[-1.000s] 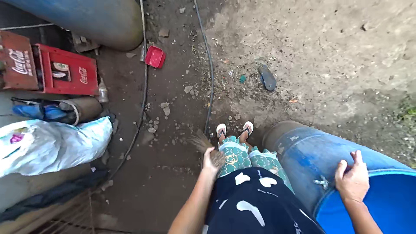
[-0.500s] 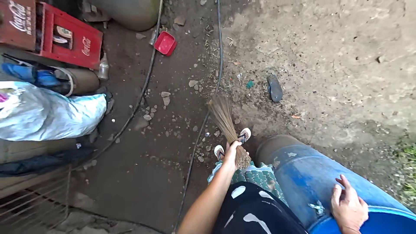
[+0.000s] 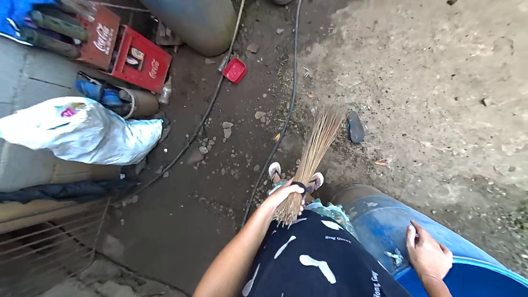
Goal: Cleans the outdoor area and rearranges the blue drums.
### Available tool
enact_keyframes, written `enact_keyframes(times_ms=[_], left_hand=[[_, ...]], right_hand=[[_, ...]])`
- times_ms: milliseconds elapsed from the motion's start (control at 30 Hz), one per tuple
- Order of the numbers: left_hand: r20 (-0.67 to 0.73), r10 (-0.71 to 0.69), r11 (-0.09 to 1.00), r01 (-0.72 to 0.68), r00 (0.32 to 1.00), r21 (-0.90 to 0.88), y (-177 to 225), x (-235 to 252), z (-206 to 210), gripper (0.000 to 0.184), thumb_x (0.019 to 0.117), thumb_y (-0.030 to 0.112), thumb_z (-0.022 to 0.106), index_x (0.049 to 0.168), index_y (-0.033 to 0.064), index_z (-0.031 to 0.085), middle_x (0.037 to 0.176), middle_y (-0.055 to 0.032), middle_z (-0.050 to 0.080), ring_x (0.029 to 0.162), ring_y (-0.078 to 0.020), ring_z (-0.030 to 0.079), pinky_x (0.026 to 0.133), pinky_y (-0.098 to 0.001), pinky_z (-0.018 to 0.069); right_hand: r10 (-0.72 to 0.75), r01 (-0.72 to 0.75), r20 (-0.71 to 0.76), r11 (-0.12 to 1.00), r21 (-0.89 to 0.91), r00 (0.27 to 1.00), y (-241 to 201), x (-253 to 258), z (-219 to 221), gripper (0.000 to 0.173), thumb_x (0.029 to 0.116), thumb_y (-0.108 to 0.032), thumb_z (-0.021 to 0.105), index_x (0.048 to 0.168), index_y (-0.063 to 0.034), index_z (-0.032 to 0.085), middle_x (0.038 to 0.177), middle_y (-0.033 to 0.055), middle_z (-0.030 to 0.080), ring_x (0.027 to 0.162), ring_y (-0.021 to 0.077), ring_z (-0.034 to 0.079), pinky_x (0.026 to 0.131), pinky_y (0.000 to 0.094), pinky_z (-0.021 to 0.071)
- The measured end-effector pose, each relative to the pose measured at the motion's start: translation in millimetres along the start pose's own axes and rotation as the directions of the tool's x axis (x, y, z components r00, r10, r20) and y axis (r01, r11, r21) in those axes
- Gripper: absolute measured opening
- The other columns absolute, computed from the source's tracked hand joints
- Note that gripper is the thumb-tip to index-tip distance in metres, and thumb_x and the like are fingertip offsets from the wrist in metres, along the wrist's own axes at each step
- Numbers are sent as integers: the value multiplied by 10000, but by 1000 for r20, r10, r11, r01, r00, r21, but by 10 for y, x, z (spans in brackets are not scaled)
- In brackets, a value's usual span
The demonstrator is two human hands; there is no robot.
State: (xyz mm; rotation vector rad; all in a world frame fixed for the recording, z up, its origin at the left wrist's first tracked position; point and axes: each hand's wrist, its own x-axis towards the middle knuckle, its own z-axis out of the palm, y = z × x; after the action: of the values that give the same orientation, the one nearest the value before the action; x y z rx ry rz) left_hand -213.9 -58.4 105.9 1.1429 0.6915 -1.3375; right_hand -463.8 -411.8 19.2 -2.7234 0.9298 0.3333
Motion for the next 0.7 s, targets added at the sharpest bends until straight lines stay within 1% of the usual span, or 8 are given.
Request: enact_keyframes(times_ms=[167,233,300,367,467,567,633,700], left_hand=[[-51,5,1000,-3,999,30,-95,-233,15,540,1042,184,470,1541,173,262,753,-85,589,577,-182,627,550,-313,570],[-100,3,999,-7,995,-36,-118,-239,76,431,1052,183,468,1467,144,359,752,-81,579,581,-175,622,552,-304,565],[-142,-16,986,-8,990,-164,-103,-221,103,184,1068,221,435,1173,84,499,676,-77,594,536,-162,629,506,-276,559],[-141,-20,954,-23,990,-297,-53,-225,13,263,1073,272,392,1014,51,523,646,-87,602,507,-165,629,469,-270,548],[-185,10,925,-79,983,-372,47,-346,-268,300,1071,296,366,1002,47,520,652,-88,591,498,-163,618,449,-262,534],[-298,19,943,-117,954,-312,34,-415,-682,271,1079,272,363,1042,52,516,666,-86,586,520,-171,620,478,-282,551],[-413,27,963,-134,910,-234,0,-299,-930,205,1077,237,398,1149,72,495,698,-87,584,550,-181,620,517,-303,556],[-499,56,976,-153,865,-156,5,72,-1095,280,1056,220,444,1290,70,467,791,-97,591,606,-179,618,559,-322,556]], right_hand=[[-4,4,-25,1000,22,1000,-11,16,9,499,1083,-318,354,1269,-9,698,1133,262,732,1053,471,701,1005,724,385],[-15,17,-68,999,29,998,-7,31,34,496,1076,-313,363,1248,0,707,1106,262,737,1027,477,707,987,730,397],[-8,11,-95,999,35,995,4,35,61,488,1075,-303,371,1237,9,709,1091,266,738,1010,481,710,981,727,404],[8,-4,-100,999,40,995,23,38,74,479,1076,-299,376,1241,2,711,1099,264,738,1018,480,708,990,717,405],[8,-4,-80,999,48,997,0,37,56,466,1078,-287,385,1253,7,702,1114,268,733,1028,480,705,995,719,400],[2,0,-49,1000,28,999,5,37,20,455,1079,-281,392,1265,-2,700,1115,266,734,1038,487,701,995,723,400],[8,-7,-33,1000,9,999,6,25,7,467,1079,-294,380,1261,-12,706,1112,260,736,1040,483,701,996,718,401],[10,-10,-39,1000,0,999,-3,24,4,481,1069,-302,375,1237,-9,717,1100,260,740,1026,476,709,992,715,408]])
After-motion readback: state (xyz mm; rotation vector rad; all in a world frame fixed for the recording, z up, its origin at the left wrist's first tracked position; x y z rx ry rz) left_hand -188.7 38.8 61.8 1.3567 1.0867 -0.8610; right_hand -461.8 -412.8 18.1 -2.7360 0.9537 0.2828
